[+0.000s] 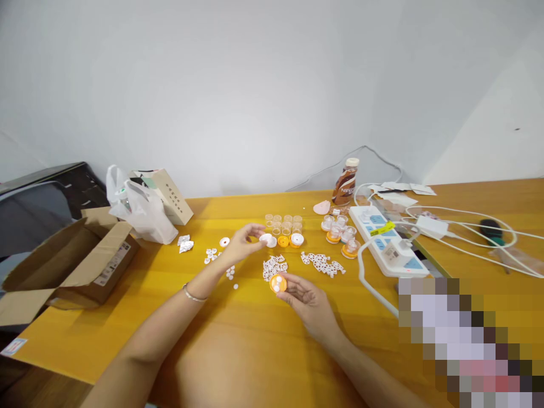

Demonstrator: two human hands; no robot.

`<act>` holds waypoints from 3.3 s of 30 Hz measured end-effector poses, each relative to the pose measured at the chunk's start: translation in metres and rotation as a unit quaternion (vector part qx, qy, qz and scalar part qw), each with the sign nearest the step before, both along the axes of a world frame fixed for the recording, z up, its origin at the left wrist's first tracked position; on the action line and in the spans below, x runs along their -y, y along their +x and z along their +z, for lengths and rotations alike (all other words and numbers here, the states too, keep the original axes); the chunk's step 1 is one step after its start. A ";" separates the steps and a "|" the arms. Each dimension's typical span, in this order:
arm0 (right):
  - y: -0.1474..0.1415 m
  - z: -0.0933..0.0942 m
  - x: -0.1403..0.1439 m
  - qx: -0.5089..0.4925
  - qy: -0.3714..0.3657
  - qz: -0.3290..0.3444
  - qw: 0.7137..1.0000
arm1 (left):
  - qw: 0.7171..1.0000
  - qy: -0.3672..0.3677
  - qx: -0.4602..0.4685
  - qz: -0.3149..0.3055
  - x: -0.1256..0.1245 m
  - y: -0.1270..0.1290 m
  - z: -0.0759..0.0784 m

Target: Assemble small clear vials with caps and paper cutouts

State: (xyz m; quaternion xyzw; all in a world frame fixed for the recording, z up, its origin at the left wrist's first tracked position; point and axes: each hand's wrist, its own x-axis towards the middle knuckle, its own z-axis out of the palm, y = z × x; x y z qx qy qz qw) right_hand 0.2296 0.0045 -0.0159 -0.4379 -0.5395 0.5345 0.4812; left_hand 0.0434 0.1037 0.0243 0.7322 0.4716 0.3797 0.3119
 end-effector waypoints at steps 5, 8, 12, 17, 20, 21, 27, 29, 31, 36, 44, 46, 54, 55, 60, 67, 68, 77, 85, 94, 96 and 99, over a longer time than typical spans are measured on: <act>0.000 -0.002 0.004 -0.007 -0.003 -0.003 1.000 | 0.884 -0.290 0.362 -0.057 0.050 -0.016 -0.012; -0.001 -0.002 0.005 -0.011 -0.003 -0.001 1.000 | 0.804 -0.373 0.460 -0.048 0.069 -0.021 -0.026; -0.002 0.001 0.005 -0.021 -0.010 -0.011 1.000 | 0.748 -0.397 0.527 -0.067 0.073 -0.021 -0.035; -0.002 0.003 0.006 -0.020 -0.016 -0.019 1.000 | 0.723 -0.406 0.552 -0.088 0.073 -0.019 -0.038; -0.002 0.003 0.006 -0.021 -0.017 -0.012 1.000 | 0.724 -0.412 0.546 -0.089 0.076 -0.020 -0.039; -0.002 0.002 0.006 -0.023 -0.018 -0.010 1.000 | 0.722 -0.418 0.544 -0.091 0.077 -0.020 -0.039; -0.002 0.000 0.006 -0.045 -0.022 0.007 0.999 | 0.710 -0.420 0.545 -0.150 0.082 -0.018 -0.037; -0.002 -0.001 0.006 -0.045 -0.022 0.006 0.999 | 0.723 -0.406 0.536 -0.159 0.083 -0.017 -0.036; -0.003 -0.001 0.005 -0.043 -0.021 0.005 0.999 | 0.747 -0.385 0.520 -0.155 0.085 -0.015 -0.036; -0.003 -0.003 0.006 -0.029 -0.009 0.006 1.000 | 0.872 -0.232 0.401 -0.157 0.091 -0.009 -0.038; -0.002 -0.007 0.007 0.015 -0.002 0.034 0.999 | 0.984 0.087 0.096 -0.123 0.100 -0.006 -0.035; -0.003 -0.007 0.008 0.024 0.003 0.042 0.999 | 0.983 0.107 0.068 -0.131 0.099 -0.006 -0.035; -0.002 -0.011 0.008 0.019 0.003 0.058 0.998 | 0.984 0.128 0.046 -0.113 0.098 -0.006 -0.036; -0.002 -0.011 0.008 0.020 0.001 0.058 0.998 | 0.984 0.130 0.046 -0.111 0.099 -0.006 -0.036; -0.002 -0.012 0.008 0.012 -0.006 0.062 0.998 | 0.982 0.142 0.041 -0.115 0.099 -0.006 -0.036; -0.005 -0.011 0.008 0.001 -0.009 0.076 0.997 | 0.978 0.145 0.029 -0.149 0.101 -0.006 -0.035; -0.005 -0.012 0.008 0.002 -0.010 0.078 0.997 | 0.978 0.145 0.028 -0.149 0.101 -0.006 -0.035; -0.004 -0.011 0.007 -0.028 -0.034 0.095 0.994 | 0.976 0.126 0.021 -0.175 0.100 -0.007 -0.033; -0.003 -0.009 0.003 -0.044 -0.084 0.124 0.988 | 0.968 0.090 -0.037 -0.230 0.097 -0.012 -0.025; -0.005 -0.009 0.004 -0.037 -0.082 0.133 0.987 | 0.973 0.089 -0.035 -0.211 0.095 -0.014 -0.024; -0.006 -0.010 0.003 -0.040 -0.087 0.124 0.988 | 0.973 0.092 -0.042 -0.208 0.095 -0.014 -0.024; -0.006 -0.011 0.003 -0.034 -0.087 0.130 0.987 | 0.970 0.092 -0.062 -0.218 0.096 -0.016 -0.021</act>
